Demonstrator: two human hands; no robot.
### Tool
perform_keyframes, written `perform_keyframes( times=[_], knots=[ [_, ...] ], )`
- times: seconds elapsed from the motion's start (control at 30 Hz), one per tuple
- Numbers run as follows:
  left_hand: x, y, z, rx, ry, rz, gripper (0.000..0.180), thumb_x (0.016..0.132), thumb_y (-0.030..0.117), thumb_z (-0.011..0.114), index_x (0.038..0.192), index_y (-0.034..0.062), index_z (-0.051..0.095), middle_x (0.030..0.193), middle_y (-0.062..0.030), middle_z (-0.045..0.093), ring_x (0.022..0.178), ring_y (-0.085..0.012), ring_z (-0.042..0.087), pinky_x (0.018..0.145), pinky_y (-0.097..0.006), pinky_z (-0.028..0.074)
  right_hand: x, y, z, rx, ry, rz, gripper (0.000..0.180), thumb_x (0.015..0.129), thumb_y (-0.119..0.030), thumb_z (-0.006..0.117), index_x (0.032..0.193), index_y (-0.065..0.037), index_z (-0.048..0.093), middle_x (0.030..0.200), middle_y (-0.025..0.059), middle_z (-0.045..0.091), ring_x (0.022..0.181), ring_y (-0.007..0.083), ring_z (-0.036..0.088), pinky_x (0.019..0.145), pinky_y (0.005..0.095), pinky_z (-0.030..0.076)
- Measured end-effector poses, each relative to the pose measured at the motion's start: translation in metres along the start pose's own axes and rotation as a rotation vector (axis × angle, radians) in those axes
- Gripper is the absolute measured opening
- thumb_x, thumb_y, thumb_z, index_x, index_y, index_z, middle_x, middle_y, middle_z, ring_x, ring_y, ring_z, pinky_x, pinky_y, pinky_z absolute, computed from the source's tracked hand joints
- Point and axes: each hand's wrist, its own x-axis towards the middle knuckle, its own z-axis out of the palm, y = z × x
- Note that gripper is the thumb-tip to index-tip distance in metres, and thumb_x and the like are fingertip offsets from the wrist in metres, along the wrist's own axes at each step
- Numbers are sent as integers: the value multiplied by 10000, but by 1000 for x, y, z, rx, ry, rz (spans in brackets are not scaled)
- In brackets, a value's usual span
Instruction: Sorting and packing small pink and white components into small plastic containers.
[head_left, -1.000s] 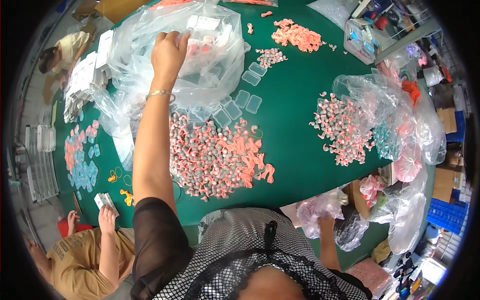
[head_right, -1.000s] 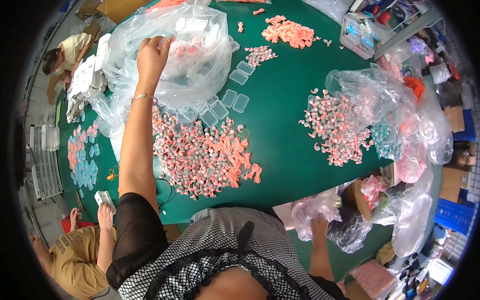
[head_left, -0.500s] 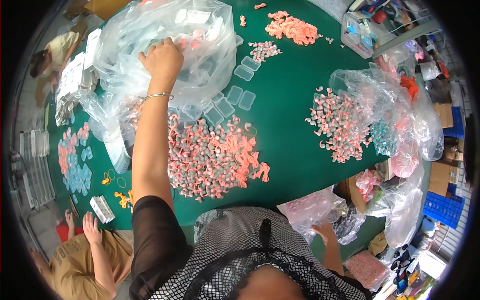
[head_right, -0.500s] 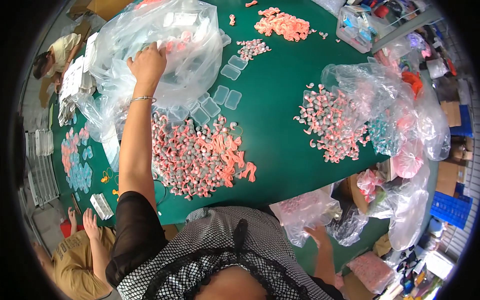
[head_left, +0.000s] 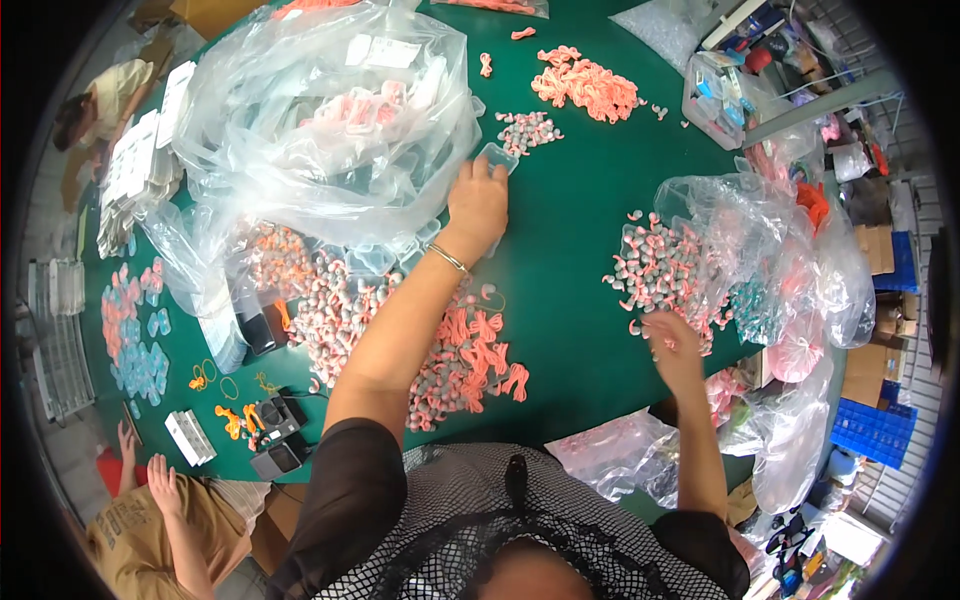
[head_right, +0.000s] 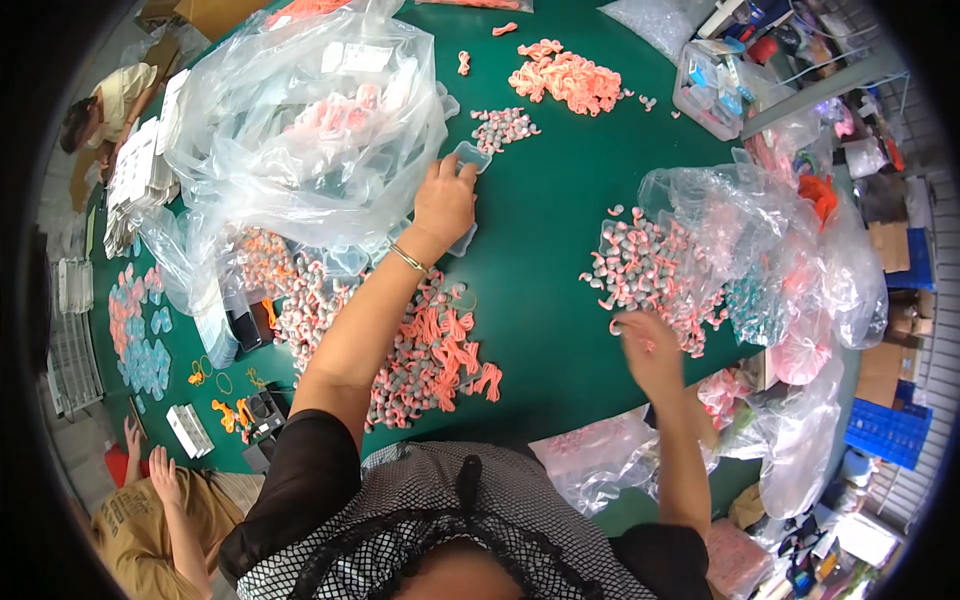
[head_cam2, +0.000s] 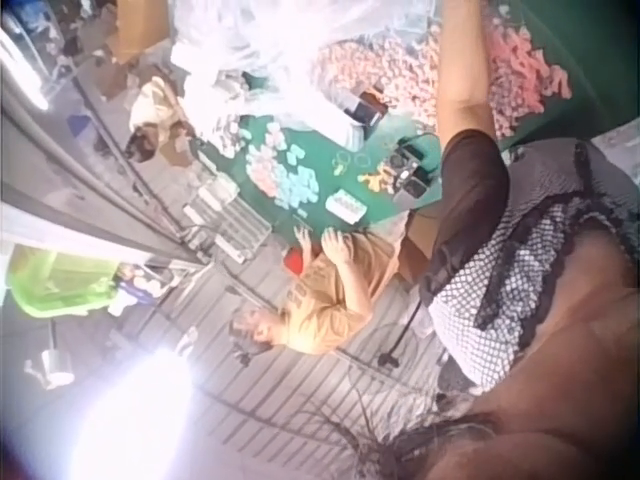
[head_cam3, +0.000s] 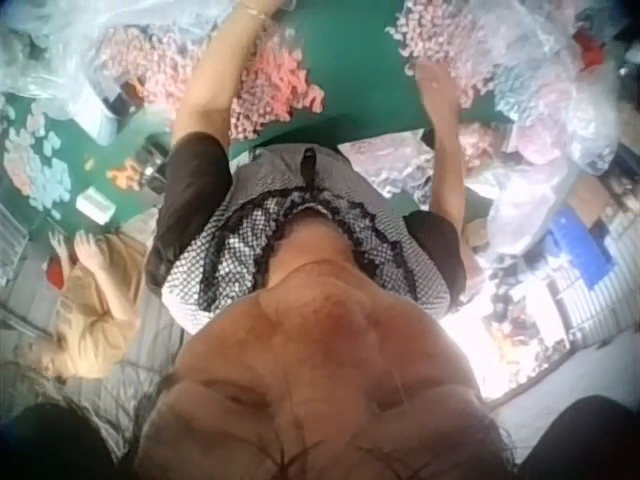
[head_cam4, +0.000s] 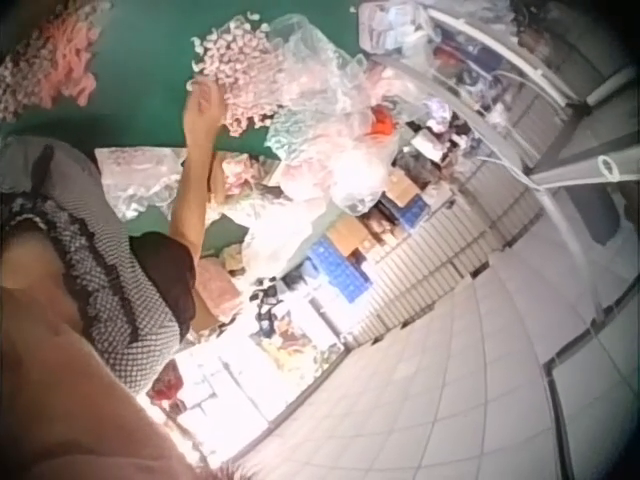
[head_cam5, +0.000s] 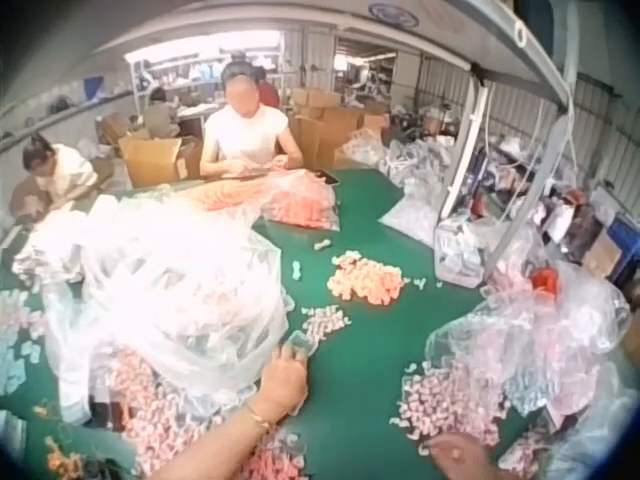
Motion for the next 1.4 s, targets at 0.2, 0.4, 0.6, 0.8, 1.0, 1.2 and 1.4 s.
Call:
perform_keyframes(
  times=[0.2,0.4,0.6,0.8,1.0,1.2,1.4],
  knots=[
    [5,43,-4,-214,-271,-113,340,713,103,729,1039,56,646,1104,-133,564,996,-324,550,823,-392,508,133,-6,96,-55,33,-288,225,815,4,632,1034,-47,621,915,103,622,722,228,623,656,326,510],
    [12,44,21,-396,-40,-86,192,754,67,657,945,55,641,972,-121,587,896,-310,585,743,-392,517,183,-2,116,-207,146,-329,307,798,-10,619,1097,-80,598,1012,94,601,727,245,617,666,345,508],
    [60,3,57,-355,40,-257,129,799,76,614,925,69,641,857,-152,620,734,-366,636,632,-460,513,201,12,89,-112,182,-255,269,795,-7,624,1057,-68,626,943,89,618,695,200,613,623,311,499],
    [50,-6,53,-395,20,-327,60,851,106,609,909,97,620,827,-134,623,734,-368,628,629,-471,500,281,33,35,-53,531,-247,115,821,-40,626,910,-70,692,799,81,667,660,177,637,609,299,505],
    [48,6,53,-479,83,-378,156,797,27,645,939,56,585,817,-131,645,696,-326,626,611,-410,491,364,96,-26,-353,854,-65,141,794,-95,657,923,-110,711,791,100,683,718,255,666,664,357,528],
    [33,4,41,-391,19,-380,135,809,57,631,935,93,598,837,-106,622,694,-333,622,606,-432,493,385,103,-17,-505,757,15,114,767,-123,706,877,-103,679,777,96,676,754,285,662,714,409,521],
    [34,11,38,-410,44,-355,100,810,44,626,903,68,600,825,-128,611,683,-340,610,595,-427,482,361,105,-18,-416,725,-127,146,785,-83,666,927,-63,693,804,92,700,702,207,668,671,335,525]
  ],
)
